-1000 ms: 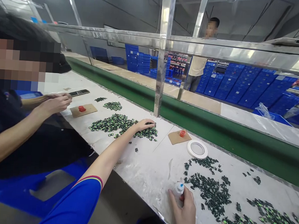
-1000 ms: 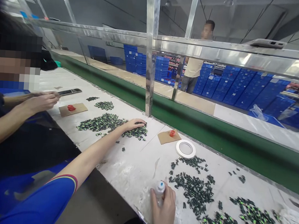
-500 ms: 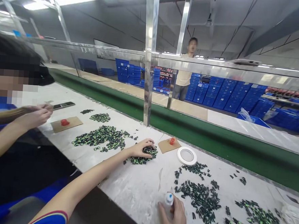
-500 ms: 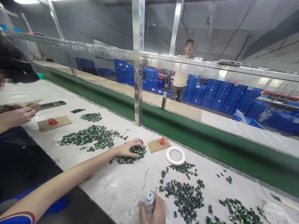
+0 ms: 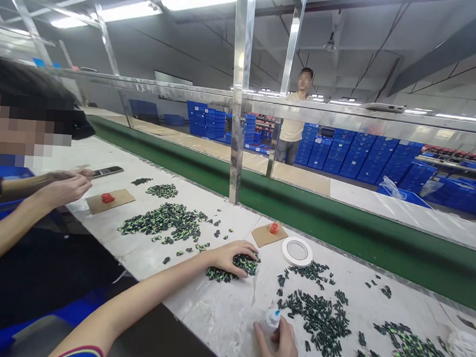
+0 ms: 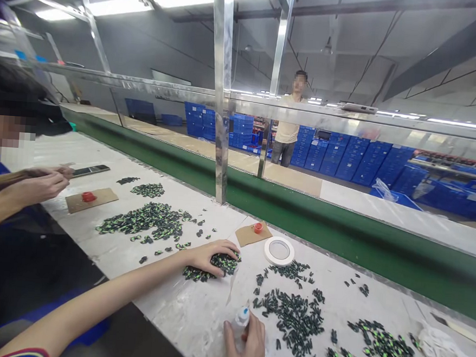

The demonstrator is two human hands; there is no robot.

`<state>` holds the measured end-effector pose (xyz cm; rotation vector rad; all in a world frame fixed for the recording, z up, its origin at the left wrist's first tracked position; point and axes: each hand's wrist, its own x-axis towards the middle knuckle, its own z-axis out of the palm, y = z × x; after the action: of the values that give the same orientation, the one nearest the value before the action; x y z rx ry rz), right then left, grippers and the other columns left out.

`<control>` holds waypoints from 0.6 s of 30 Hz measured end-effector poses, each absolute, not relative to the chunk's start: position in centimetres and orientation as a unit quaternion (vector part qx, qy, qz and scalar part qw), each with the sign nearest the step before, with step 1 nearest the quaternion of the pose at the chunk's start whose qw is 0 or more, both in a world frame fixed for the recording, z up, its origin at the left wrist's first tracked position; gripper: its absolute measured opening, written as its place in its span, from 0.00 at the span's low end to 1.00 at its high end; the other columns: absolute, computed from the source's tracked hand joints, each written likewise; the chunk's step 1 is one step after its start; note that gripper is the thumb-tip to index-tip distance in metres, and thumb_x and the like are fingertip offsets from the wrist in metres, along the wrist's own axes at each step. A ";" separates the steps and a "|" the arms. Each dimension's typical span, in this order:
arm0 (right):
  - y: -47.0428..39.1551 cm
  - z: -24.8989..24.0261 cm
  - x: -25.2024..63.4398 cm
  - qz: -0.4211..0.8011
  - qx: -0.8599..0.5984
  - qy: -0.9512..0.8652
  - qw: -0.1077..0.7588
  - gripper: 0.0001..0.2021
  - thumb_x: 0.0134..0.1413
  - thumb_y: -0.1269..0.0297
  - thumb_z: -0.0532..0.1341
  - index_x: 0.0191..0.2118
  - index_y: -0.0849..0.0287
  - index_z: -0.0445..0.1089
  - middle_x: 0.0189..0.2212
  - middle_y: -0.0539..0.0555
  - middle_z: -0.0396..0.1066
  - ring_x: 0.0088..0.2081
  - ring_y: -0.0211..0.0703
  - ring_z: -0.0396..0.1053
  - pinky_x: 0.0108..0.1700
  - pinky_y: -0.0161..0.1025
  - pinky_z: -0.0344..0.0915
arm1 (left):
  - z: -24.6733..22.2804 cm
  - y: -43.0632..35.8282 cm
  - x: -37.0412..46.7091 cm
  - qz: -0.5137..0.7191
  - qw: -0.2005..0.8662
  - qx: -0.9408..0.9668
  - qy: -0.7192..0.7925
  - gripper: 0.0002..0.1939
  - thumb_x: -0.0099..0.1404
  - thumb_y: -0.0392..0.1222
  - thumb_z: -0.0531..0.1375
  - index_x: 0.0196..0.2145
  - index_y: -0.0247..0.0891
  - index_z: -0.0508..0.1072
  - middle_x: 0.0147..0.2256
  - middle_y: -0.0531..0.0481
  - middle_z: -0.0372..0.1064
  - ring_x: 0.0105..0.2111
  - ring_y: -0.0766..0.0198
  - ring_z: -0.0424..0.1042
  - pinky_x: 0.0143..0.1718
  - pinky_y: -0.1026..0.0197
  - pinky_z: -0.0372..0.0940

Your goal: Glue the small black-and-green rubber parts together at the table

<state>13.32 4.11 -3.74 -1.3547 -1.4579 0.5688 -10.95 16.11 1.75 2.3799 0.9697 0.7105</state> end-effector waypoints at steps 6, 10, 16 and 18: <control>4.1 -3.8 13.6 0.259 -0.595 -0.548 0.528 0.29 0.43 0.33 0.60 0.33 0.59 0.70 0.28 0.55 0.69 0.30 0.48 0.66 0.34 0.41 0.65 | 2.2 14.4 -8.1 0.232 0.239 0.900 0.282 0.32 0.48 0.61 0.67 0.49 0.44 0.74 0.54 0.40 0.68 0.55 0.47 0.66 0.58 0.50 0.58; 4.1 -4.0 13.6 0.296 -0.608 -0.517 0.525 0.30 0.42 0.36 0.61 0.39 0.60 0.71 0.35 0.58 0.74 0.37 0.53 0.71 0.39 0.41 0.67 | 2.2 13.5 -6.8 0.216 0.224 0.914 0.259 0.40 0.44 0.64 0.68 0.51 0.42 0.71 0.56 0.37 0.63 0.56 0.46 0.64 0.58 0.49 0.58; 4.1 -4.2 13.6 0.321 -0.603 -0.514 0.519 0.30 0.44 0.39 0.62 0.43 0.61 0.71 0.38 0.60 0.76 0.40 0.55 0.73 0.41 0.41 0.69 | 1.9 13.4 -6.0 0.190 0.188 0.918 0.293 0.52 0.36 0.66 0.70 0.57 0.43 0.65 0.64 0.34 0.49 0.63 0.35 0.50 0.60 0.39 0.51; 4.1 -3.9 13.9 0.333 -0.601 -0.514 0.515 0.29 0.44 0.41 0.63 0.43 0.61 0.71 0.39 0.60 0.76 0.41 0.55 0.73 0.41 0.41 0.69 | 1.5 13.6 -6.0 0.193 0.185 0.926 0.267 0.46 0.40 0.65 0.69 0.54 0.43 0.67 0.61 0.36 0.57 0.61 0.38 0.55 0.60 0.40 0.52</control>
<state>13.85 4.10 -3.90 -1.4436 -1.2341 0.7994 -5.99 13.55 1.54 2.6092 0.7514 0.5432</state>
